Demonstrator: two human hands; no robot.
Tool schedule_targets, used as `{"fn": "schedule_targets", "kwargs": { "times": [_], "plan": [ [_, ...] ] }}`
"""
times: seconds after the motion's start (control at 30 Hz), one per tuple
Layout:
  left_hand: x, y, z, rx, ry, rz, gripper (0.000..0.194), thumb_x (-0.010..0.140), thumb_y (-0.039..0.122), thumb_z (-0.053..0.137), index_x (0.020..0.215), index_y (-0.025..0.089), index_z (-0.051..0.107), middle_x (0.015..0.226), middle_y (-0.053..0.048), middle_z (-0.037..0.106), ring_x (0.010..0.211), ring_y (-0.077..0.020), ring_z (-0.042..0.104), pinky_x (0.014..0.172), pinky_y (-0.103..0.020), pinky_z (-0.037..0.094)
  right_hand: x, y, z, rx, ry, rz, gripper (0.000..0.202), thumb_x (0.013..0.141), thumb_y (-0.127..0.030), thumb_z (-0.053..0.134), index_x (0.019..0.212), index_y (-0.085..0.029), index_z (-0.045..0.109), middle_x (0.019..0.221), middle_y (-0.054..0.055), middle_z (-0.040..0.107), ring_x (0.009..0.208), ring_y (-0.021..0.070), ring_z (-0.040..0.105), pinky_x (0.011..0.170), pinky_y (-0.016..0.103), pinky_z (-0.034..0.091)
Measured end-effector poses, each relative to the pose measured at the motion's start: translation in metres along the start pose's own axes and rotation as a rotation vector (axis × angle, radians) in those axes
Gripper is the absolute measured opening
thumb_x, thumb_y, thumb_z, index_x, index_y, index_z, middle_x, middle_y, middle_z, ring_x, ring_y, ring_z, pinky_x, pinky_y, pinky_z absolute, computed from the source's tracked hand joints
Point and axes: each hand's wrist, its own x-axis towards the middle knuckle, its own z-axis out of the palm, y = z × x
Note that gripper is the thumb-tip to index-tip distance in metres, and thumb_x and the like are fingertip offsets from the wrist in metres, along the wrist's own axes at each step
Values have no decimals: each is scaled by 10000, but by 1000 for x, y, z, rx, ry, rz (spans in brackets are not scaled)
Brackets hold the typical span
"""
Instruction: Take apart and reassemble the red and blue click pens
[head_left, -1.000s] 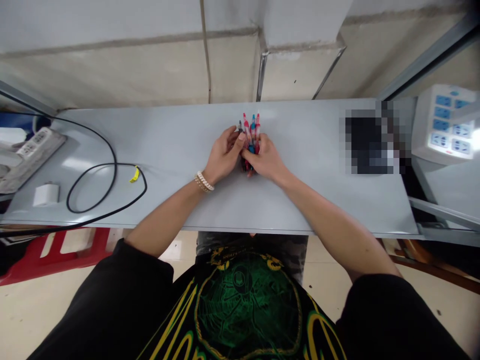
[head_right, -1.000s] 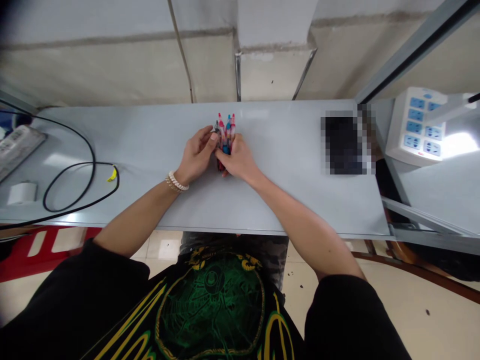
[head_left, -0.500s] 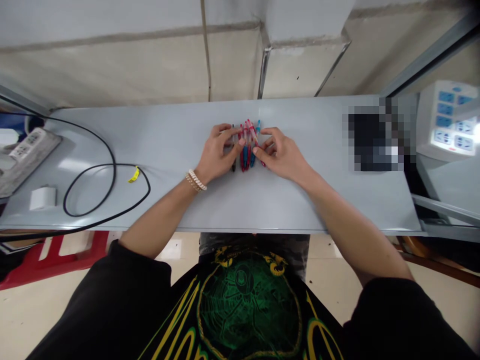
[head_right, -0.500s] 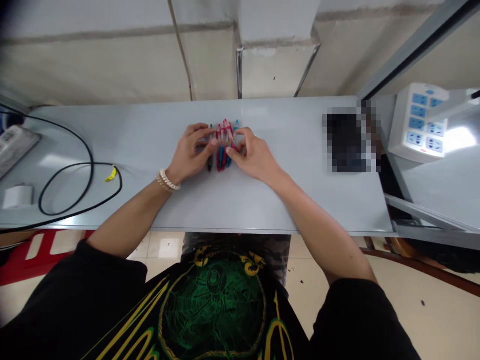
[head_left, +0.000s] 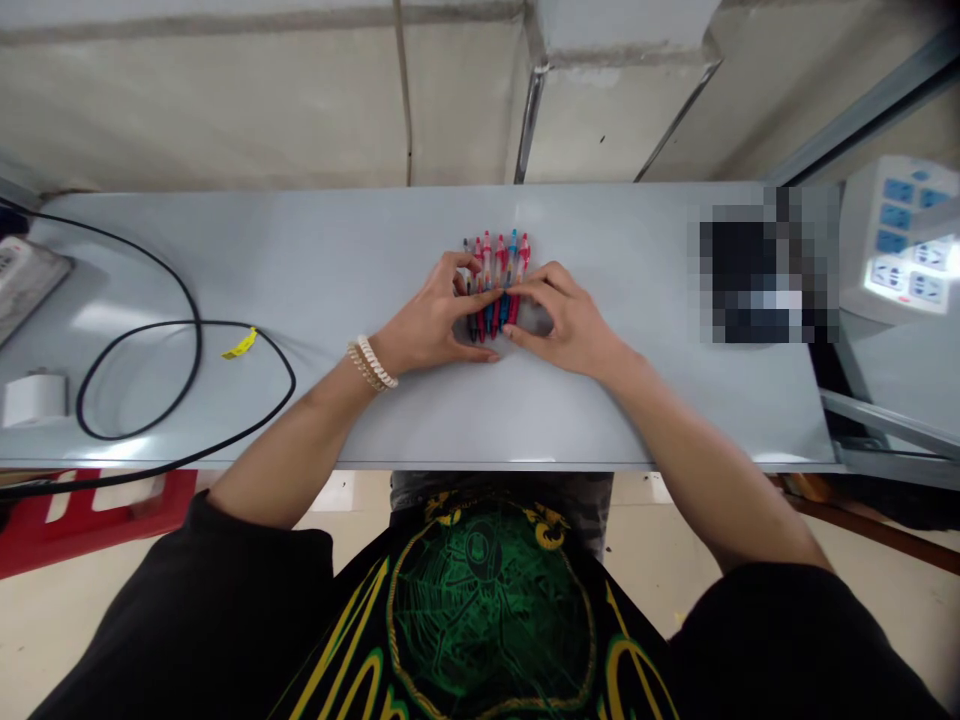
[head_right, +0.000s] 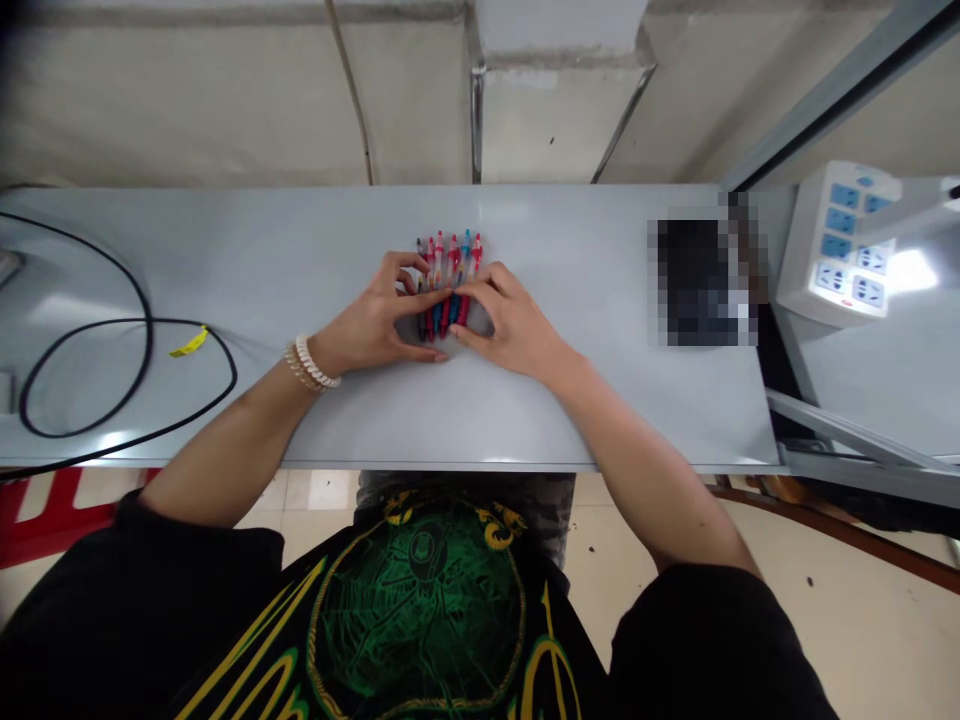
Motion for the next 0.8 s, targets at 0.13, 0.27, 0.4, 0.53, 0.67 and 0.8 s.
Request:
{"fn": "schedule_targets", "kwargs": {
  "times": [0.13,0.27,0.4,0.53,0.67,0.8],
  "plan": [
    [-2,-5,4,3,32,-11,724,777,652,952,1399,321,786,1562,-191,558,1467,-467,544,1243,-727,446,-4,3,0,-28,-28,-20,615,908,-629,806,1392,-267,694,1455,187,577,1355,400,617,1204,658,529],
    [-3,-4,4,84,8,9,721,871,712,839,1462,308,744,1693,-207,503,1584,-497,442,1305,-770,335,-6,6,0,-12,-60,-35,615,965,-653,743,1434,-263,666,1584,191,510,1428,406,596,1242,669,500],
    [-3,2,0,203,-130,41,753,1056,734,554,1636,254,584,1776,-227,427,1657,-442,400,1325,-715,334,-4,11,3,-11,-48,-66,662,968,-706,717,1448,-254,662,1614,191,508,1487,418,567,1261,666,484],
    [-2,7,-4,294,-218,21,869,1091,765,420,1746,194,408,1804,-230,368,1701,-405,337,1329,-629,380,-2,15,5,-8,-41,-76,688,954,-729,721,1453,-260,659,1619,189,538,1489,427,578,1276,669,480],
    [-1,8,-3,292,-189,-7,975,1036,843,463,1775,219,338,1805,-195,386,1682,-393,381,1375,-631,306,-1,17,4,-5,-51,-69,674,956,-731,715,1467,-297,645,1638,160,553,1517,428,562,1300,688,455],
    [-1,6,-2,241,-144,-4,900,1052,792,511,1747,230,411,1793,-164,424,1670,-368,414,1382,-589,346,0,19,5,-22,-38,-82,663,970,-718,708,1463,-280,648,1631,162,575,1539,413,550,1298,675,465]
  ]
}}
